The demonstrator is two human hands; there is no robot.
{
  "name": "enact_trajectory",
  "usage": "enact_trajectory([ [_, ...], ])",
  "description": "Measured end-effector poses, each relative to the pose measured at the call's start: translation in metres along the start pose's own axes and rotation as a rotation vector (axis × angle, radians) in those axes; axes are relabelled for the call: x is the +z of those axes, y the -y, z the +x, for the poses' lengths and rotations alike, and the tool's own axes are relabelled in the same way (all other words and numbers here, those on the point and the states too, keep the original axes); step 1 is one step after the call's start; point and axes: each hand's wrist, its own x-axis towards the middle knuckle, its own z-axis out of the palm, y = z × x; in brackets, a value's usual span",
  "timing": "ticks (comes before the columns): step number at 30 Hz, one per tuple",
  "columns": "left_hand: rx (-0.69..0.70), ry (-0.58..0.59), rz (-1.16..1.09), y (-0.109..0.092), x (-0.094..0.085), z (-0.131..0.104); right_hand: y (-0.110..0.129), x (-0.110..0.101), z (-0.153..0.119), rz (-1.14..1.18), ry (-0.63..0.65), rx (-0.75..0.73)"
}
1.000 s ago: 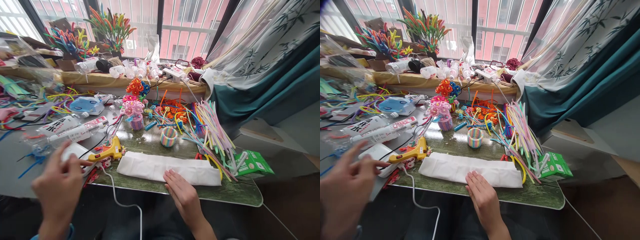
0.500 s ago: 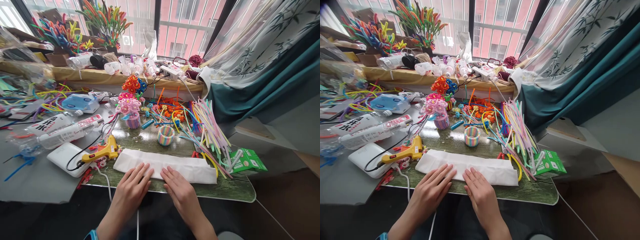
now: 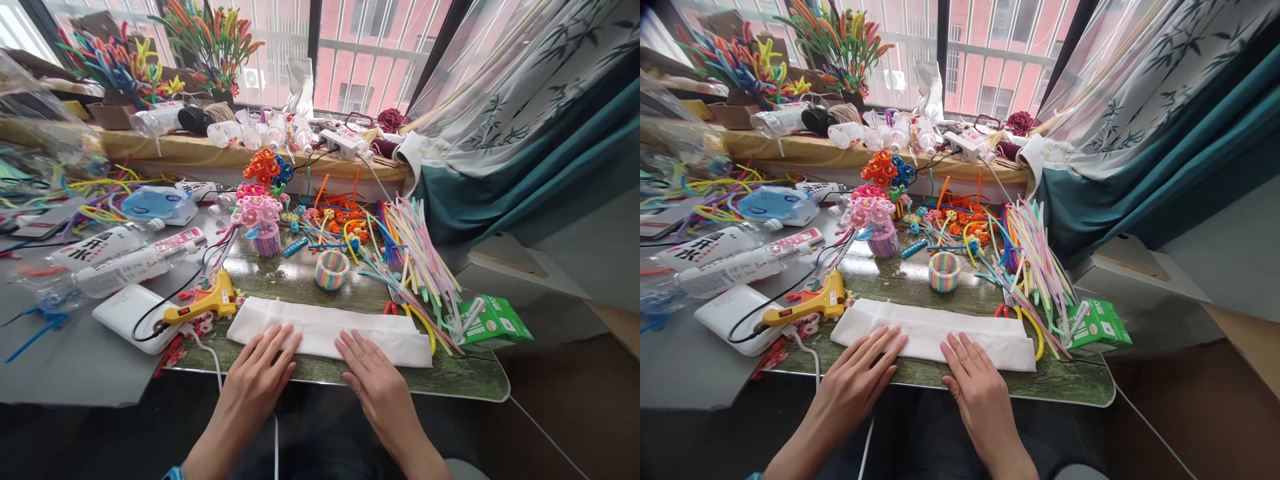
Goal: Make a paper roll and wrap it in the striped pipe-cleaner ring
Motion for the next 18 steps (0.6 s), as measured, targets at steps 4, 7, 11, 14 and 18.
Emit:
enact_trajectory([
  [4,0.026,0.020,0.041,0.001,0.000,-0.001,-0.009,-0.004,-0.008,-0.076,0.013,0.042],
  [7,0.020,0.026,0.079,0.003,0.001,-0.002,-0.012,-0.005,-0.012,-0.098,0.017,0.075],
  [11,-0.016,0.044,0.106,0.004,0.002,-0.005,-0.011,-0.002,-0.015,-0.130,0.000,0.109],
  [14,-0.038,0.053,0.106,0.004,0.002,-0.007,-0.011,0.000,-0.018,-0.156,-0.041,0.152],
  [18,-0.060,0.059,0.118,0.005,0.002,-0.010,-0.014,0.001,-0.024,-0.185,-0.071,0.224],
])
